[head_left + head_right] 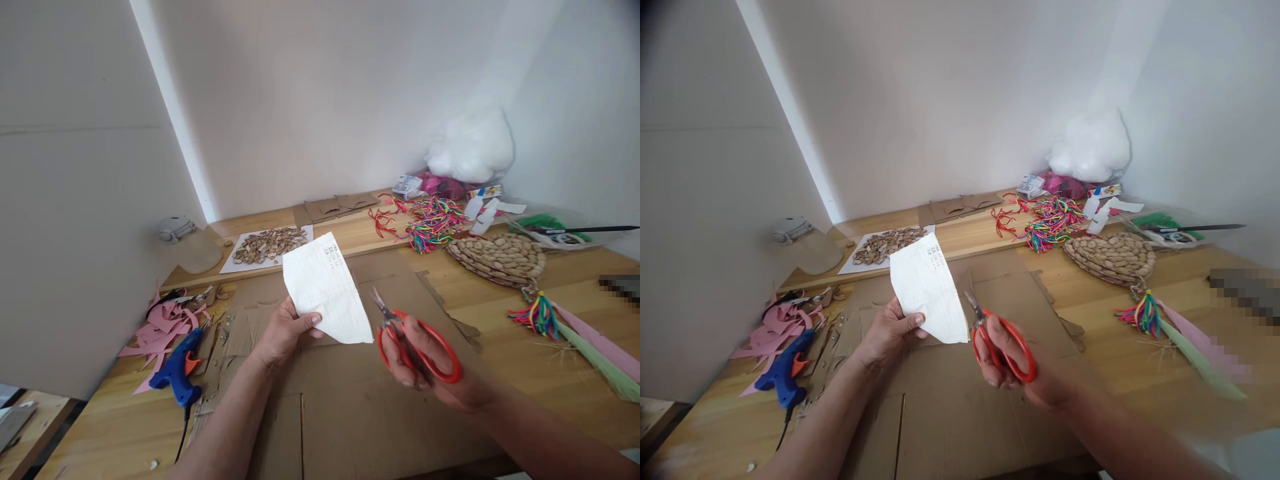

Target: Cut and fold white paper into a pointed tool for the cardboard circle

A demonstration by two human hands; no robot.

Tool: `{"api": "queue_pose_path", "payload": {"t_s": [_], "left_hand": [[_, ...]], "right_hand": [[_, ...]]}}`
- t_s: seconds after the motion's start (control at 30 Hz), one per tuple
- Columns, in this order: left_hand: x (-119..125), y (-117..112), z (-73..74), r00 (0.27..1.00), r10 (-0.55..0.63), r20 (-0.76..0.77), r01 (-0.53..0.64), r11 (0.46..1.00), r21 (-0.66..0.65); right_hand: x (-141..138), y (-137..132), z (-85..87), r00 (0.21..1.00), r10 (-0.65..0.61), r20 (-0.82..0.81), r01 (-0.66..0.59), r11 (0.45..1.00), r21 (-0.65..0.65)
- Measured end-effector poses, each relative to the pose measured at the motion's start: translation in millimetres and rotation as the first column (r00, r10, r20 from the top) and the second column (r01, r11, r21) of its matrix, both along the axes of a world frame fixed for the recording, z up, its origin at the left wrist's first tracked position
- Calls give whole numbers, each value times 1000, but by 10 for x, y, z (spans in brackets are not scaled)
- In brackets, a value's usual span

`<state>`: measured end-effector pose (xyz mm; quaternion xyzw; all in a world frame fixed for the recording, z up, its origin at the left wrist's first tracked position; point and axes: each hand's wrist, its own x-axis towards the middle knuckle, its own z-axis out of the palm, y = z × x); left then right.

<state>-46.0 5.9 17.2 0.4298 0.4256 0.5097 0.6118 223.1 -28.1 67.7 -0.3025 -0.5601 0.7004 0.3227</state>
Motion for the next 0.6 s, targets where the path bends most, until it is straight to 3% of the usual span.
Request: {"api": "queue_pose_path", "payload": {"t_s": [0.2, 0.6], "left_hand": [[-7, -6, 29, 999, 25, 20, -24, 1000, -14], [-24, 13, 59, 994, 81, 75, -78, 996, -33]], "right_hand": [[-88, -83, -30, 1000, 25, 8, -24, 996, -88], [-57, -119, -63, 996, 48, 70, -42, 996, -83]]}}
